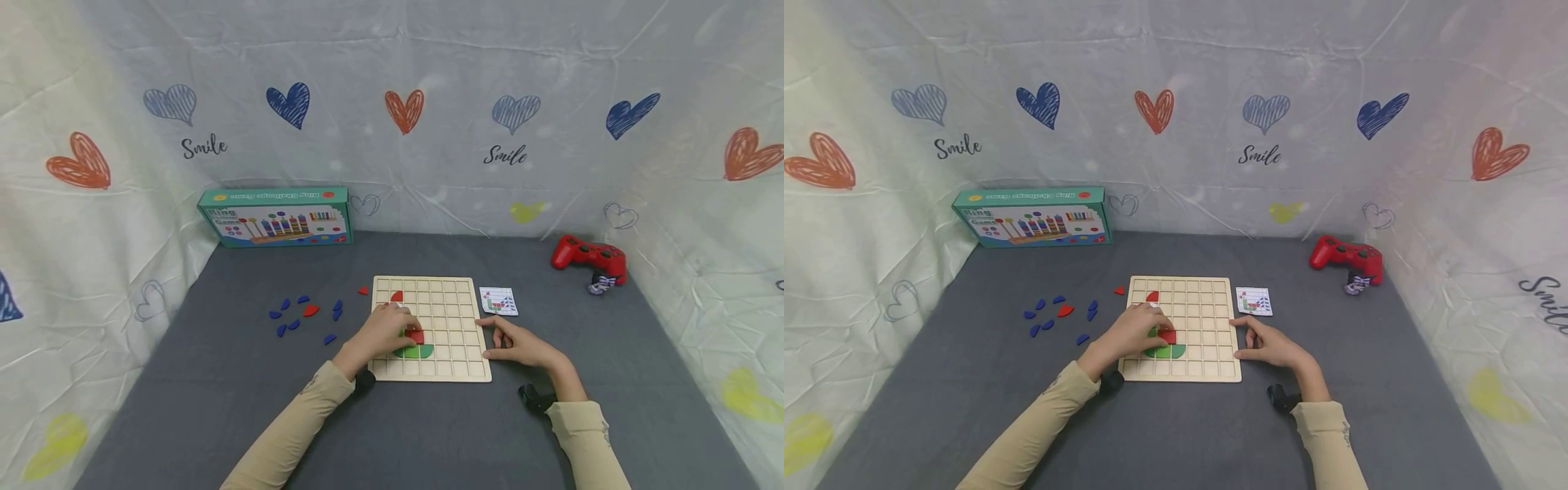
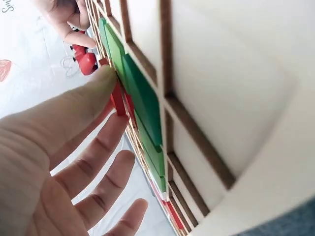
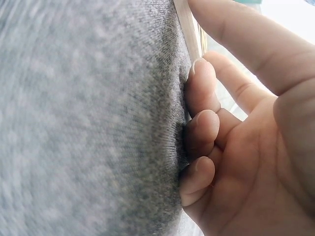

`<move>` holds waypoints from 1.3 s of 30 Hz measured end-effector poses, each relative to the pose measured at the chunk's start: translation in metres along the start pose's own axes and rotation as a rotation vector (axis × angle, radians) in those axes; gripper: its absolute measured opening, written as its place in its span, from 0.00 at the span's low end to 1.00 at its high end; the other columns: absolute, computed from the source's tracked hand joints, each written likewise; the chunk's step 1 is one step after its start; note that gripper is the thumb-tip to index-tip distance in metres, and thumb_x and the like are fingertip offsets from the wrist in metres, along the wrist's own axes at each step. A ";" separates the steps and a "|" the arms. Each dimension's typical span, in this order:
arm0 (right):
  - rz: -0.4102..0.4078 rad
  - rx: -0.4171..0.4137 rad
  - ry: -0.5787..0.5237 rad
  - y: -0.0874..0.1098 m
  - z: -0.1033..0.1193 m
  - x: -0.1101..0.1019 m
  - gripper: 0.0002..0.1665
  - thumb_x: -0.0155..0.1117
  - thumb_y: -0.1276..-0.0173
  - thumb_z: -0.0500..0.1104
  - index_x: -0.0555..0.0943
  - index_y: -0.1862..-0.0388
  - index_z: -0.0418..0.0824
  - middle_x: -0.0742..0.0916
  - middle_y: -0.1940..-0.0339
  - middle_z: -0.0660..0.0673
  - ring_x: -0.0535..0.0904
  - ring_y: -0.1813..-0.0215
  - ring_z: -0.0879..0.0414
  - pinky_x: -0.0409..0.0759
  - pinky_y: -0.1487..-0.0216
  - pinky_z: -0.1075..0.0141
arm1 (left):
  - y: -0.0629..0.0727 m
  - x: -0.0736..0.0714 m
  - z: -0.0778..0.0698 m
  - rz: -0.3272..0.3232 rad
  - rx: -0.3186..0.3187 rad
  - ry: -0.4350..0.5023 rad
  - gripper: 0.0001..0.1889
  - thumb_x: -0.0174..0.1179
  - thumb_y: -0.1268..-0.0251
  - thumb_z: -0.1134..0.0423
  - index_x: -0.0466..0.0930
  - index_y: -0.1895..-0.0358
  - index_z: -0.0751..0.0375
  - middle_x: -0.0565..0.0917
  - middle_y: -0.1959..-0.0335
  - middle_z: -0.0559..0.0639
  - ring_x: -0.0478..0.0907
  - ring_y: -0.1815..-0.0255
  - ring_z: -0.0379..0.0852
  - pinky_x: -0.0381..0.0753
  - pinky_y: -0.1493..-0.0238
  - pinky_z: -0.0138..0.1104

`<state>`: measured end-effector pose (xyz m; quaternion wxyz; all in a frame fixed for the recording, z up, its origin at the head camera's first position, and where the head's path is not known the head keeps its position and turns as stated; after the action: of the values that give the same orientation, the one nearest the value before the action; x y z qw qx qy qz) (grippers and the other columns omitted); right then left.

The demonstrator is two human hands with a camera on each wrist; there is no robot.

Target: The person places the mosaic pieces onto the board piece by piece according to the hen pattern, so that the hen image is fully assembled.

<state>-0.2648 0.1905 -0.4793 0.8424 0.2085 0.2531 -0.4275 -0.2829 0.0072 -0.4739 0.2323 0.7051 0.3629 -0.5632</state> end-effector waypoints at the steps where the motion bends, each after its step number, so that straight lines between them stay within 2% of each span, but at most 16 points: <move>1: -0.001 0.000 -0.001 0.000 0.000 0.000 0.34 0.67 0.42 0.38 0.67 0.38 0.33 0.75 0.72 0.36 0.64 0.77 0.58 0.62 0.75 0.72 | -0.001 0.000 -0.001 -0.001 -0.002 -0.003 0.13 0.67 0.48 0.51 0.84 0.57 0.45 0.81 0.63 0.40 0.73 0.59 0.42 0.71 0.50 0.45; 8: -0.003 -0.015 0.007 0.001 0.002 -0.001 0.34 0.67 0.42 0.38 0.67 0.38 0.33 0.75 0.72 0.36 0.64 0.77 0.58 0.62 0.75 0.72 | -0.005 0.001 -0.009 -0.015 -0.022 0.024 0.14 0.67 0.47 0.51 0.85 0.57 0.48 0.81 0.61 0.44 0.73 0.61 0.44 0.73 0.61 0.38; 18: -0.004 -0.007 0.016 0.001 0.003 -0.002 0.34 0.67 0.42 0.38 0.67 0.38 0.33 0.75 0.72 0.38 0.64 0.77 0.57 0.62 0.75 0.73 | -0.006 0.000 -0.014 -0.043 -0.046 0.038 0.13 0.65 0.45 0.53 0.85 0.56 0.49 0.81 0.62 0.45 0.73 0.65 0.43 0.71 0.66 0.35; 25: -0.008 0.002 0.019 0.000 -0.001 0.000 0.34 0.67 0.42 0.37 0.67 0.38 0.33 0.75 0.72 0.39 0.64 0.77 0.58 0.62 0.75 0.73 | -0.006 0.002 -0.014 -0.058 -0.059 0.035 0.13 0.65 0.44 0.53 0.85 0.56 0.48 0.80 0.62 0.45 0.73 0.64 0.43 0.71 0.65 0.35; 33: -0.037 0.003 0.070 -0.007 -0.035 0.003 0.34 0.68 0.41 0.41 0.67 0.37 0.39 0.74 0.73 0.46 0.62 0.77 0.62 0.61 0.76 0.72 | -0.004 0.002 -0.007 -0.074 -0.060 0.048 0.13 0.64 0.44 0.51 0.85 0.56 0.47 0.81 0.61 0.43 0.72 0.65 0.41 0.68 0.68 0.31; 36: -0.048 -0.004 0.070 -0.007 -0.034 0.002 0.34 0.68 0.42 0.41 0.67 0.37 0.40 0.74 0.73 0.45 0.62 0.78 0.62 0.61 0.76 0.72 | 0.000 -0.002 -0.004 -0.096 -0.052 0.061 0.12 0.65 0.44 0.53 0.85 0.57 0.48 0.81 0.63 0.43 0.71 0.67 0.41 0.67 0.70 0.30; 39: -0.045 -0.017 0.045 -0.005 -0.022 0.001 0.34 0.68 0.42 0.40 0.68 0.38 0.37 0.74 0.73 0.41 0.63 0.78 0.60 0.61 0.77 0.72 | 0.005 -0.004 0.001 -0.103 -0.054 0.069 0.12 0.65 0.44 0.53 0.85 0.57 0.48 0.80 0.63 0.43 0.71 0.66 0.42 0.69 0.66 0.33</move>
<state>-0.2735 0.1997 -0.4982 0.8284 0.2052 0.2801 -0.4395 -0.2805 0.0023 -0.4703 0.2092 0.6980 0.4216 -0.5398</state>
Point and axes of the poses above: each hand's wrist, its own y-axis away from the middle knuckle, its own x-axis out of the palm, z = x × y, the point moved 10 cm from there along -y, towards the middle knuckle
